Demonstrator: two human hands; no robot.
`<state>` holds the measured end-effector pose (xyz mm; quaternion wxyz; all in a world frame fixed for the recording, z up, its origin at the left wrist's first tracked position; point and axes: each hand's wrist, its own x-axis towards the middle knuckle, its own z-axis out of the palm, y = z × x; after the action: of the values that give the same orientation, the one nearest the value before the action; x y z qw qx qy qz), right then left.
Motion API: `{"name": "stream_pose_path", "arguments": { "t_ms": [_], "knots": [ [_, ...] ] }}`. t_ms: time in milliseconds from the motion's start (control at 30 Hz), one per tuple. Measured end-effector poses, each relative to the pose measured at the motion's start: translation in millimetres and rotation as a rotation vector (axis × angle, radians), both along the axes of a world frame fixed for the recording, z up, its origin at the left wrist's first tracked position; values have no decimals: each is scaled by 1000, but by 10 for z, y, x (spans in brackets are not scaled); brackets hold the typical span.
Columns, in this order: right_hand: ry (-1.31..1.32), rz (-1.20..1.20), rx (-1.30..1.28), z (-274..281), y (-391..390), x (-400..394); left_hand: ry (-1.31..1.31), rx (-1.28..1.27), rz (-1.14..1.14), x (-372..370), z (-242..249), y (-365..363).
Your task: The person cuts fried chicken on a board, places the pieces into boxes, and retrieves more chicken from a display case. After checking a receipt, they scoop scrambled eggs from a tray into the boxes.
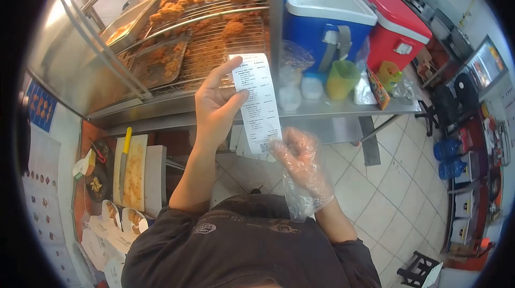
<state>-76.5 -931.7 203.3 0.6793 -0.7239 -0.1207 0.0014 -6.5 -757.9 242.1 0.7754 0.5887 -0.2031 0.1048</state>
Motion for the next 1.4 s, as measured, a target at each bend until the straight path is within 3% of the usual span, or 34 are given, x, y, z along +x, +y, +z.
{"name": "stream_pose_path", "arguments": {
  "t_ms": [467, 867, 1033, 1167, 1200, 1367, 1400],
  "knots": [
    [-94, 59, -31, 72, 1036, 352, -76, -26, 112, 144, 113, 1067],
    [-140, 63, -17, 80, 896, 589, -143, -64, 148, 456, 399, 835],
    [-174, 81, 6, 200, 626, 703, -310, -27, 228, 660, 615, 577],
    [-267, 104, -42, 354, 420, 890, -330, -125, 176, 824, 937, 329],
    [-313, 101, -83, 410, 327, 861, -323, -69, 271, 769, 1000, 239],
    [-545, 4, -193, 1297, -29, 1008, -619, -15, 146, 638, 2052, -168],
    [-723, -61, -186, 1506, -56, 1154, -806, 68, 259, 671, 2380, -229]
  ]
}}
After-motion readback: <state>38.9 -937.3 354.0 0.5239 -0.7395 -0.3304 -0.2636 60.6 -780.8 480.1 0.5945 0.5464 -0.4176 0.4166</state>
